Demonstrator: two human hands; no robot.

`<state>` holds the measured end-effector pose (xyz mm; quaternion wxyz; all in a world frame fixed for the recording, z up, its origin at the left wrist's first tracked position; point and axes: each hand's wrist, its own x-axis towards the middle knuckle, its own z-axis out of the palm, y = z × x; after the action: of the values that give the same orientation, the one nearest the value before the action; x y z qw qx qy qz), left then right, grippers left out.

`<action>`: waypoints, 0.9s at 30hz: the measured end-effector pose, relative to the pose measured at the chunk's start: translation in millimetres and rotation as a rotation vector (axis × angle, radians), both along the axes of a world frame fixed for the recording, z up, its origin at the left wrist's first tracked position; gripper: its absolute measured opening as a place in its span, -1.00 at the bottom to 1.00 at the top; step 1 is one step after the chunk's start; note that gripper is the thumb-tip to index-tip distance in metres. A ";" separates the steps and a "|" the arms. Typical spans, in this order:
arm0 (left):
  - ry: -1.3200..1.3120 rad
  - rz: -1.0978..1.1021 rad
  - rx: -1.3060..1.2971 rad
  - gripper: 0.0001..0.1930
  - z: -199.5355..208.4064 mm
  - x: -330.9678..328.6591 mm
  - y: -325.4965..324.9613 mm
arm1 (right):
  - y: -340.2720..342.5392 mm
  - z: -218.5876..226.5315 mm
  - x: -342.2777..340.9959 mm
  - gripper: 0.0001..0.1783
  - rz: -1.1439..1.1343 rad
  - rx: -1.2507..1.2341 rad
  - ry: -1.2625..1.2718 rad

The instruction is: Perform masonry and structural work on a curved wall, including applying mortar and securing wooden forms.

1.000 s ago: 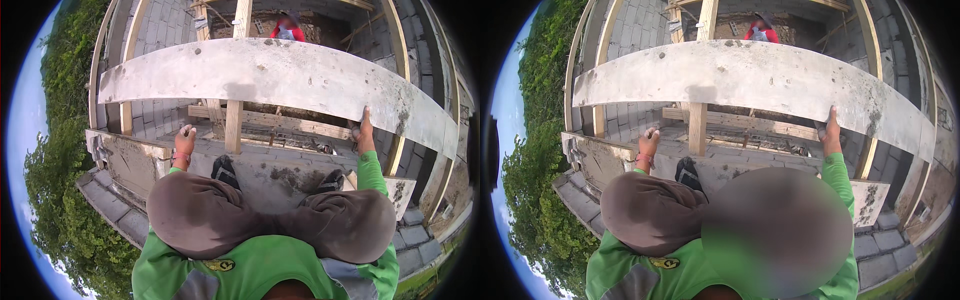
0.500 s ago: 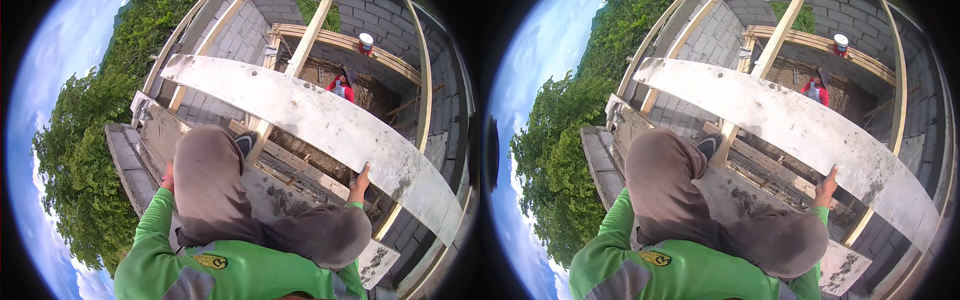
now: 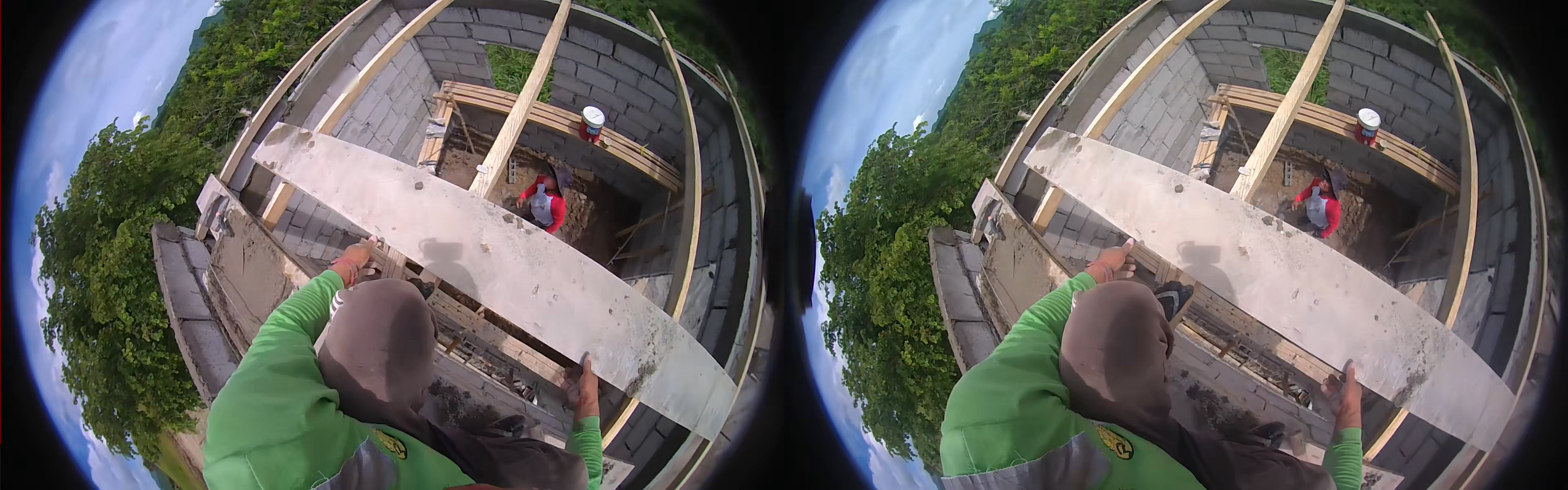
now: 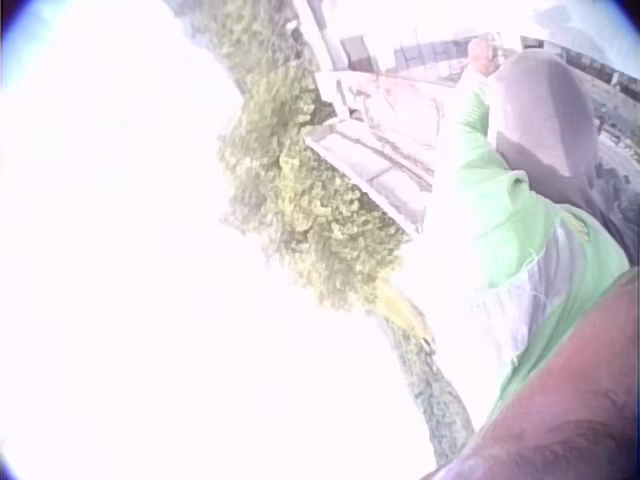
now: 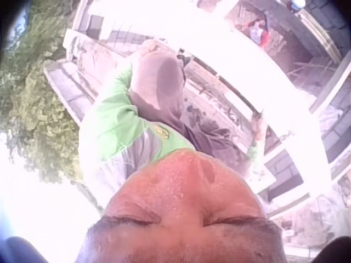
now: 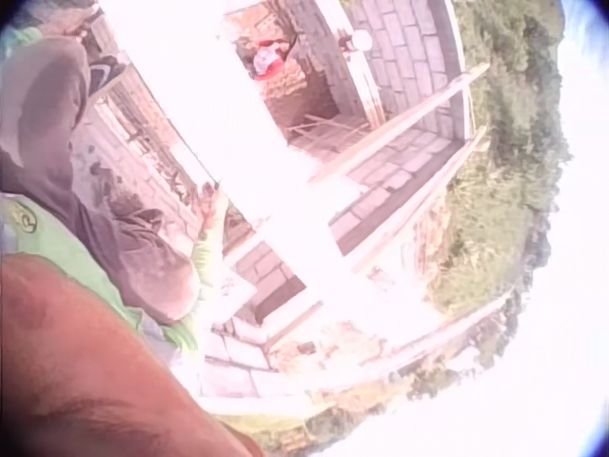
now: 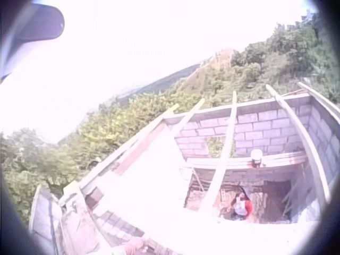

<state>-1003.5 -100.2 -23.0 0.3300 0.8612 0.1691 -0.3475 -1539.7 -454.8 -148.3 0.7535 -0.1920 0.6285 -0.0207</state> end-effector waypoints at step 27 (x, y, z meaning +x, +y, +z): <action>0.072 0.163 -0.005 0.00 -100.0 43.4 -46.5 | -28.8 -25.8 8.3 -0.28 -0.761 -0.604 0.220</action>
<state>-960.0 -146.7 -123.1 0.3529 0.8309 0.2493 -0.3505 -1531.5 -483.6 -174.1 0.5327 -0.1598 0.6956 -0.4547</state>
